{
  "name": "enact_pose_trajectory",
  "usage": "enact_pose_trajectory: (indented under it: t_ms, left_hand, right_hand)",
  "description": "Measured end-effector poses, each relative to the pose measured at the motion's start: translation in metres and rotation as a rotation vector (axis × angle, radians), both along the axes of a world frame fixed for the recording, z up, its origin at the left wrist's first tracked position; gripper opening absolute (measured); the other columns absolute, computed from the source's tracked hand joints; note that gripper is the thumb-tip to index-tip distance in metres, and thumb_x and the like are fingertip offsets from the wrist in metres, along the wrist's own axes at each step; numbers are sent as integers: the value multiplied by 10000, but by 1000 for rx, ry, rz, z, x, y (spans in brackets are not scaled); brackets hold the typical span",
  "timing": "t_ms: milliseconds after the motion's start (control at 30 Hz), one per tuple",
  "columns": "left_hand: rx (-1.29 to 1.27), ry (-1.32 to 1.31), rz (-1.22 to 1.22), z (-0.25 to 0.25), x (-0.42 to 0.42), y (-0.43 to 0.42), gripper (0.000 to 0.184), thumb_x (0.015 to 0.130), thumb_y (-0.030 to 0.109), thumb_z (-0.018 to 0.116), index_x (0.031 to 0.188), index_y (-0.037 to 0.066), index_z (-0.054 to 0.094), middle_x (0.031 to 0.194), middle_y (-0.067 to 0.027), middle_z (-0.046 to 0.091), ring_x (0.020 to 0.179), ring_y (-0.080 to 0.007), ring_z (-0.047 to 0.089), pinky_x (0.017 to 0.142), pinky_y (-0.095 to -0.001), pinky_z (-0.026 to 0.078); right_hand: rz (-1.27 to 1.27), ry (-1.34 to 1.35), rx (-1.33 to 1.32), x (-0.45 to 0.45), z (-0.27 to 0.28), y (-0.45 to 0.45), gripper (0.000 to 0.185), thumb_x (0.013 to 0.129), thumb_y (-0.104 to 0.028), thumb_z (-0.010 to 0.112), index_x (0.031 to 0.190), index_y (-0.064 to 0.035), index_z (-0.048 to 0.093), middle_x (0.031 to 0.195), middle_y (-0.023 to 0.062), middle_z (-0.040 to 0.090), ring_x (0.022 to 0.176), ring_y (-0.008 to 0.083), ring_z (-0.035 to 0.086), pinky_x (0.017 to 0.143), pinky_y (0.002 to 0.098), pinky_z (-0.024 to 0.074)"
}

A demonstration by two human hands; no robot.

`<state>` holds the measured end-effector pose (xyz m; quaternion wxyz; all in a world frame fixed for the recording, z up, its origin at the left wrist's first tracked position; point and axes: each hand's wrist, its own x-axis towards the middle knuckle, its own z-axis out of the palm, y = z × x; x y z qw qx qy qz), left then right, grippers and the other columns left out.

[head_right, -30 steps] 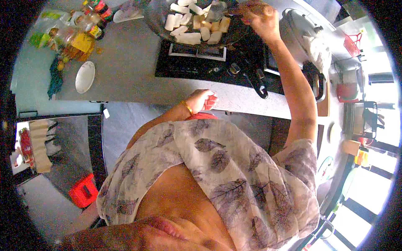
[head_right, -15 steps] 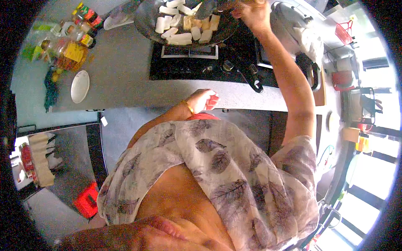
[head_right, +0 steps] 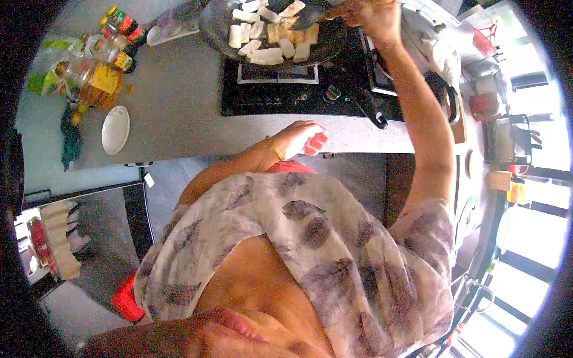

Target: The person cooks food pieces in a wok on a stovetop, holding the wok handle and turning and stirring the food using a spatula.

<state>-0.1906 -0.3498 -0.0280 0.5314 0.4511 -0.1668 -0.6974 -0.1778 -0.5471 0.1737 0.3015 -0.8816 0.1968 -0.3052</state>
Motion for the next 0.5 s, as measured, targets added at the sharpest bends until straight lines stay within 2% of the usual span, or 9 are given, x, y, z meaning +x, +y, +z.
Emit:
enact_pose_trajectory:
  t_ms: [33,100,167,200,267,367,400,500]
  left_hand:
    - [-43,-4,-32,12,-1,-2,236,847,264,460,956,73,546,910,-52,606,752,-141,567,640,-304,480]
    - [-120,51,-120,31,-5,-14,294,863,285,456,1047,60,496,910,-66,587,736,-143,564,612,-284,494]
    - [-224,40,-162,47,-14,-24,411,858,357,479,1122,44,438,969,-83,548,786,-149,553,603,-286,503]
    - [-245,48,-164,50,-21,-32,478,845,398,494,1146,36,413,1013,-97,521,828,-157,539,601,-290,506]
    - [-295,88,-141,50,-32,-46,634,805,497,523,1184,11,373,1068,-119,460,949,-190,494,644,-328,506]
    - [-283,162,-27,42,-48,-67,677,791,528,523,1194,8,361,1046,-121,461,981,-218,489,703,-366,489]
    - [-263,222,10,38,-53,-73,671,769,528,558,1152,5,380,1050,-124,459,999,-235,489,743,-391,471]
    - [-228,316,126,39,-57,-84,591,756,490,601,1065,24,412,1061,-129,465,971,-236,507,740,-388,474]
  right_hand:
    - [80,-117,14,-5,12,4,293,807,-252,520,786,17,635,741,86,646,520,100,579,466,201,473]
    - [140,-57,1,-12,40,-3,257,790,-240,534,775,-7,640,694,71,628,465,88,520,411,189,417]
    - [-142,-98,160,-9,66,21,199,711,-140,624,687,55,595,656,151,614,497,207,586,405,277,479]
    - [-275,-26,150,-4,75,27,251,755,-182,595,683,58,599,600,144,597,415,190,551,359,270,452]
    - [-348,55,221,-1,83,29,242,757,-179,593,697,55,604,585,147,588,397,196,544,352,278,452]
    - [-345,72,303,-1,81,10,218,758,-171,592,734,45,613,564,147,574,375,211,531,332,302,449]
    - [-331,67,322,-1,79,4,213,757,-169,594,737,43,610,565,147,574,374,214,530,329,304,448]
    - [-317,88,367,5,72,-21,191,756,-152,593,740,38,598,575,149,572,374,223,526,327,314,449]
